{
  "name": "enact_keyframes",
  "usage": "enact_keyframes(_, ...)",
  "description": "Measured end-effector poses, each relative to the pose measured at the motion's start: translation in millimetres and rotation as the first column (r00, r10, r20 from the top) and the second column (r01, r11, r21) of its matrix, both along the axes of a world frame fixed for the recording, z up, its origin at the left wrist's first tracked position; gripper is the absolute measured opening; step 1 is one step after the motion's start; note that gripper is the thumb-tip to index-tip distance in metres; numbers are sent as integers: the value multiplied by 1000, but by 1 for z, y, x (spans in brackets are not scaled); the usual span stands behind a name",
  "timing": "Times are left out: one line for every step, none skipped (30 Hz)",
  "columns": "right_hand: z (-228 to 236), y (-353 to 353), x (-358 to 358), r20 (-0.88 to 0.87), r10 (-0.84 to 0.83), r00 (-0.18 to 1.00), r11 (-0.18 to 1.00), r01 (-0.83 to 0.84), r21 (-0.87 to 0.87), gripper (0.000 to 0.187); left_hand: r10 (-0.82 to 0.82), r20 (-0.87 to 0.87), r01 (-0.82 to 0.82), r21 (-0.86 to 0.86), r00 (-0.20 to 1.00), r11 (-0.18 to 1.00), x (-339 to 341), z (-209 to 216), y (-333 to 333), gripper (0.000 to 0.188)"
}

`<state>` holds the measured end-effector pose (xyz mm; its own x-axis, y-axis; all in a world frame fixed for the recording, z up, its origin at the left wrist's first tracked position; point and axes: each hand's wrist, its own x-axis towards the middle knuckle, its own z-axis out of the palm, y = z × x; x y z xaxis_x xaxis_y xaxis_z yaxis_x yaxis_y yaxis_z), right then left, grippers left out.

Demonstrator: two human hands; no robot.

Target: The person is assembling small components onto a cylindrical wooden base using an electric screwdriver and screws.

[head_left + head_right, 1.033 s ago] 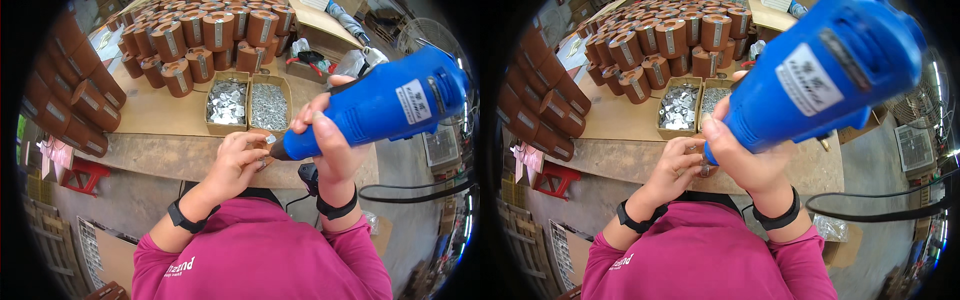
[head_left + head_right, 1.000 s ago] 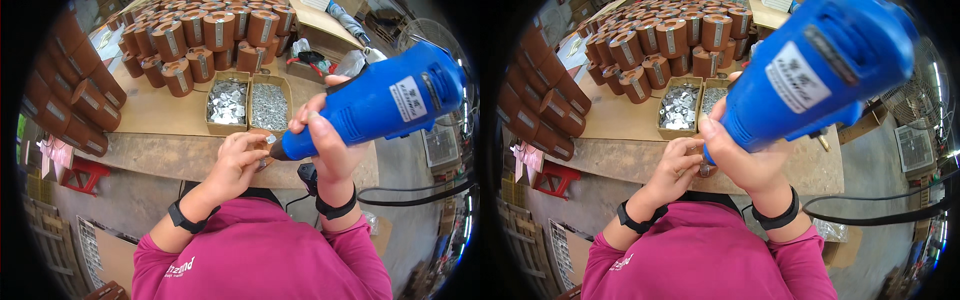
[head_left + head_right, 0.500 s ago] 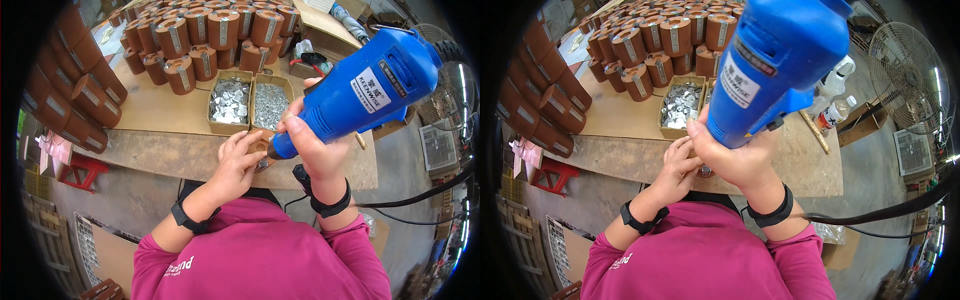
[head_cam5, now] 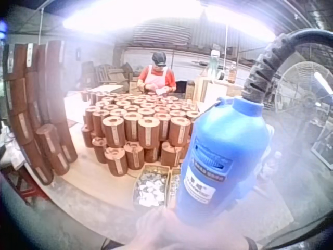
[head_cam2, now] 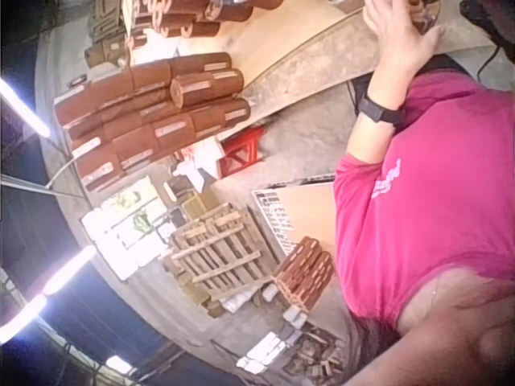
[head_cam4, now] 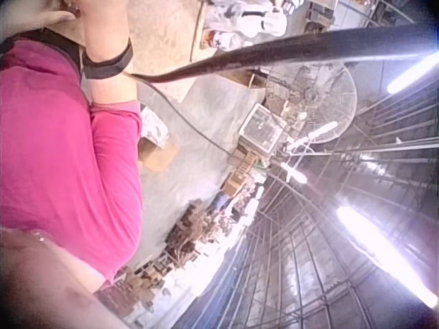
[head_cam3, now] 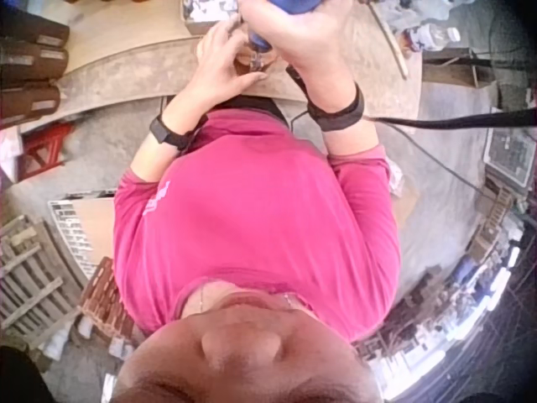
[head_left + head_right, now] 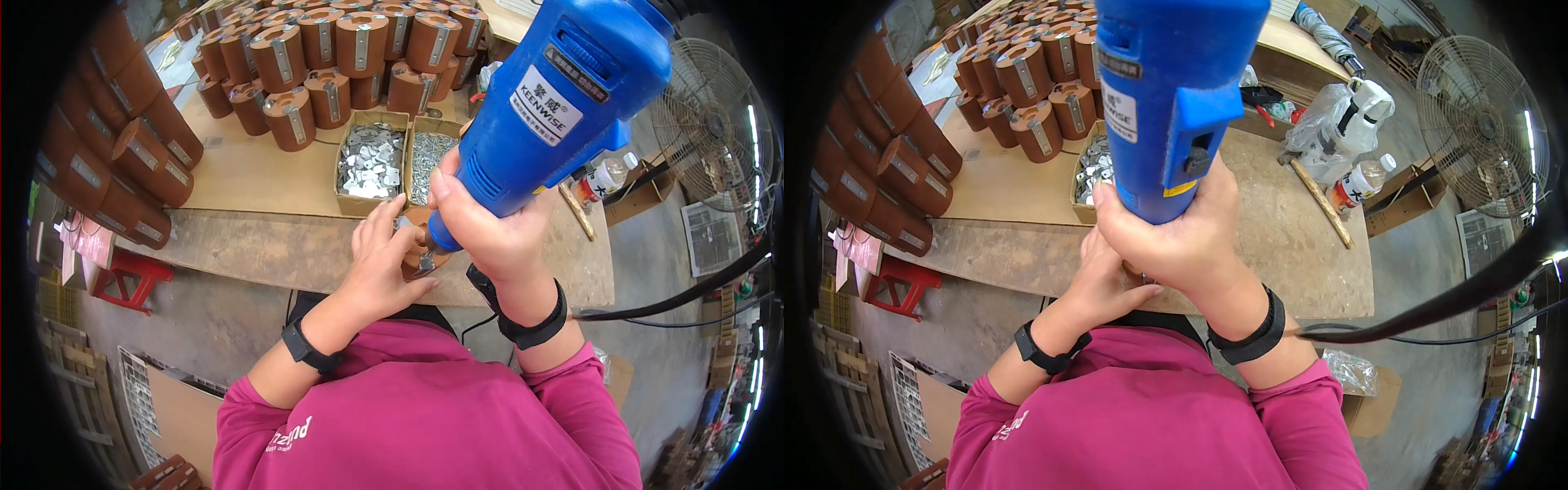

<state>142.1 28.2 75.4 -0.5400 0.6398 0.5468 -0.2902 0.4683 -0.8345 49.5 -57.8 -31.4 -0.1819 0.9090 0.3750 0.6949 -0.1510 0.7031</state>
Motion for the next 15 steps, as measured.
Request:
enact_keyframes(0, 0, -1, -20, 5, 1000, 1000, -5, -2, 34, -20, -3, 20, -9, 1000, 1000, 0, -4, 1, 54)
enact_keyframes(0, 1, -1, -41, 9, 999, 1000, -9, -4, 33, -19, -2, 19, -9, 1000, 1000, 1, -7, 2, 54)
enact_keyframes(-1, 1, -1, -40, 9, 999, 1000, -9, -3, 33, -18, 70, 19, -4, 997, 1000, 4, -10, 3, 52)
enact_keyframes(-1, 2, -1, -29, 9, 1000, 1000, -9, 1, 32, -18, 142, 18, 0, 990, 1000, 6, -12, 5, 50)
enact_keyframes(-2, 2, -1, -19, 7, 1000, 1000, -7, 5, 31, -19, 143, 19, 0, 990, 1000, 7, -15, 6, 50)
enact_keyframes(-2, 2, -1, -19, 6, 1000, 1000, -6, 5, 31, -25, 182, 21, 19, 983, 1000, 8, -17, 7, 47)
enact_keyframes(-2, 3, 0, -20, 3, 1000, 1000, -3, 3, 31, -31, 221, 23, 38, 975, 999, 8, -18, 7, 45)
enact_keyframes(-2, 3, -1, -22, -1, 1000, 1000, 1, 1, 31, -31, 222, 24, 37, 975, 999, 9, -18, 8, 45)
enact_keyframes(-2, 2, -1, -22, -2, 1000, 1000, 2, 0, 31, -28, 208, 16, 59, 978, 998, 9, -17, 9, 44)
enact_keyframes(-2, 1, 0, -17, -16, 1000, 1000, 16, -14, 31, -25, 195, 9, 81, 981, 997, 9, -17, 9, 42)
enact_keyframes(-2, 0, -1, -13, -30, 999, 999, 30, -28, 30, -24, 195, 9, 80, 981, 997, 9, -19, 9, 42)
enact_keyframes(-2, 0, -1, -13, -30, 999, 999, 30, -29, 30, -24, 218, 9, 72, 976, 997, 10, -21, 10, 42)
enact_keyframes(-2, 0, -1, -12, -49, 999, 999, 49, 17, 29, -24, 241, 9, 64, 970, 998, 10, -22, 10, 41)
enact_keyframes(-2, 0, -1, -11, -68, 998, 996, 68, 64, 28, -24, 242, 9, 63, 970, 998, 10, -22, 10, 41)
enact_keyframes(-2, 0, -1, -10, -68, 998, 996, 68, 63, 28, -17, 251, 0, 69, 968, 998, 11, -21, 10, 40)
